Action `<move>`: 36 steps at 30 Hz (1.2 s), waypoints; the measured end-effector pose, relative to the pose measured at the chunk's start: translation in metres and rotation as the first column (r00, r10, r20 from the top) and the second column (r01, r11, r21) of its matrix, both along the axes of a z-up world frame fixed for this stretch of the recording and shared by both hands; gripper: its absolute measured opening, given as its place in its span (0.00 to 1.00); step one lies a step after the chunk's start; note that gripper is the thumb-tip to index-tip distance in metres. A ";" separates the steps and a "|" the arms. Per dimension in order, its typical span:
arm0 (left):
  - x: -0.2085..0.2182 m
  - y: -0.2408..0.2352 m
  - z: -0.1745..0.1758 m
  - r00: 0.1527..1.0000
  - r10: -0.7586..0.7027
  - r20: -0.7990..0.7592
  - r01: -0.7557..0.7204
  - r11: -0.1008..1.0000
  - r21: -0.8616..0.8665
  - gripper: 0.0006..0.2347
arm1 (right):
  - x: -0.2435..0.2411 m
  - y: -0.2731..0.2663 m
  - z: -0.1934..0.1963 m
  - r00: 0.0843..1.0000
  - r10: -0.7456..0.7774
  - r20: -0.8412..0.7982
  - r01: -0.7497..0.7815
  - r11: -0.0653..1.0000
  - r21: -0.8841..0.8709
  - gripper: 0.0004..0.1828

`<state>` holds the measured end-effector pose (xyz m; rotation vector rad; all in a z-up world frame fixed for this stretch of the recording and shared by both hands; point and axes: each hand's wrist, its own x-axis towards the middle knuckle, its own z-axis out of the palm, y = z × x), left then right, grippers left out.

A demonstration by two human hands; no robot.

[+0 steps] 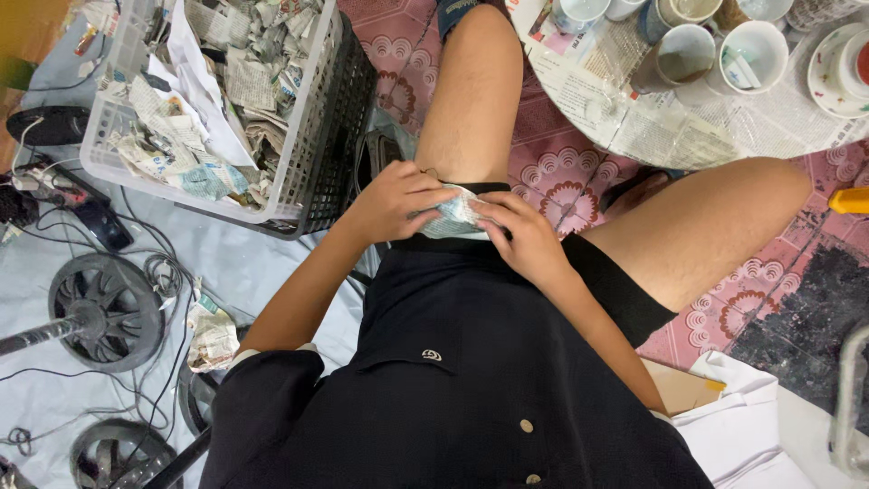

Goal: The person sits on the floor and wraps small ceramic cups and saucers with newspaper sheets. They fold the paper around each item and place the wrapped bundles onto a nearby table. The process is repeated for multiple items.

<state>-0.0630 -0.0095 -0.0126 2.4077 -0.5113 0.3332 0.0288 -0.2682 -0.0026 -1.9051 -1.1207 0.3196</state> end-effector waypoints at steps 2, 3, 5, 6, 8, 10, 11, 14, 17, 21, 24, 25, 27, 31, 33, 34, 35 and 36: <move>-0.003 -0.008 0.000 0.999 0.000 0.035 -0.001 1.000 0.021 0.19 | -0.003 -0.002 -0.001 0.997 -0.038 -0.063 0.036 0.999 -0.022 0.18; -0.005 -0.013 0.001 0.999 0.008 0.045 -0.009 0.999 0.034 0.17 | -0.004 -0.003 0.000 0.992 -0.069 -0.103 0.065 0.997 -0.046 0.20; -0.011 -0.020 0.003 0.998 0.020 0.064 -0.023 0.999 0.044 0.15 | -0.006 -0.004 0.000 0.988 -0.076 -0.132 0.069 0.996 -0.053 0.21; -0.015 -0.022 0.005 0.997 0.025 0.073 -0.028 0.999 0.041 0.14 | -0.006 -0.006 0.000 0.991 -0.051 -0.121 0.047 0.998 -0.034 0.20; -0.020 -0.024 0.007 0.995 0.039 0.095 -0.041 0.999 0.025 0.13 | -0.006 -0.008 -0.001 0.995 -0.005 -0.101 0.004 1.000 -0.008 0.19; -0.026 -0.025 0.006 0.991 0.059 0.117 -0.059 0.998 -0.004 0.11 | -0.006 -0.011 -0.003 0.996 0.039 -0.085 -0.039 0.999 0.005 0.18; -0.028 -0.027 0.004 0.994 0.062 0.090 -0.062 0.998 0.002 0.09 | -0.006 -0.013 -0.005 0.994 0.053 -0.092 -0.053 0.999 0.008 0.18; -0.037 -0.030 -0.008 0.996 0.055 0.071 -0.057 0.998 0.026 0.06 | -0.006 -0.019 -0.011 0.987 0.097 -0.125 -0.095 0.995 0.027 0.18; -0.053 -0.030 -0.021 0.989 0.023 0.143 -0.028 0.999 0.034 0.08 | -0.008 -0.024 -0.019 0.980 0.096 -0.176 -0.097 0.995 0.004 0.20; -0.070 -0.031 -0.034 0.991 0.059 0.118 -0.055 0.998 -0.034 0.11 | -0.015 -0.028 -0.028 0.990 0.045 -0.130 -0.050 0.998 -0.030 0.21; -0.077 -0.035 -0.041 0.989 0.147 0.012 -0.145 0.981 -0.126 0.16 | -0.025 -0.032 -0.033 0.994 0.046 -0.095 -0.041 0.998 0.055 0.19; -0.077 -0.035 -0.042 0.984 0.177 -0.030 -0.180 0.971 -0.159 0.18 | -0.027 -0.032 -0.034 0.995 0.042 -0.090 -0.034 0.996 0.085 0.19; -0.076 -0.036 -0.042 0.983 0.179 -0.036 -0.182 0.975 -0.130 0.19 | -0.030 -0.036 -0.035 0.998 0.061 0.033 -0.064 0.993 0.096 0.18; -0.073 -0.040 -0.039 0.975 0.218 0.040 -0.210 0.967 -0.148 0.19 | -0.031 -0.038 -0.040 0.970 0.071 0.233 -0.114 0.977 0.178 0.14; -0.072 -0.044 -0.036 0.959 0.269 0.091 -0.263 0.962 -0.074 0.20 | -0.031 -0.039 -0.046 0.989 0.045 0.142 -0.069 0.984 0.164 0.10; -0.072 -0.047 -0.036 0.949 0.292 0.117 -0.290 0.956 -0.039 0.20 | -0.032 -0.039 -0.050 0.995 0.031 0.094 -0.046 0.987 0.155 0.08; -0.072 -0.048 -0.035 0.942 0.314 0.119 -0.312 0.949 -0.042 0.20 | -0.033 -0.038 -0.055 0.998 -0.025 -0.056 0.031 0.993 0.113 0.08; -0.073 -0.050 -0.035 0.934 0.336 0.122 -0.333 0.942 -0.046 0.20 | -0.033 -0.037 -0.060 0.975 -0.087 -0.202 0.101 0.993 0.059 0.07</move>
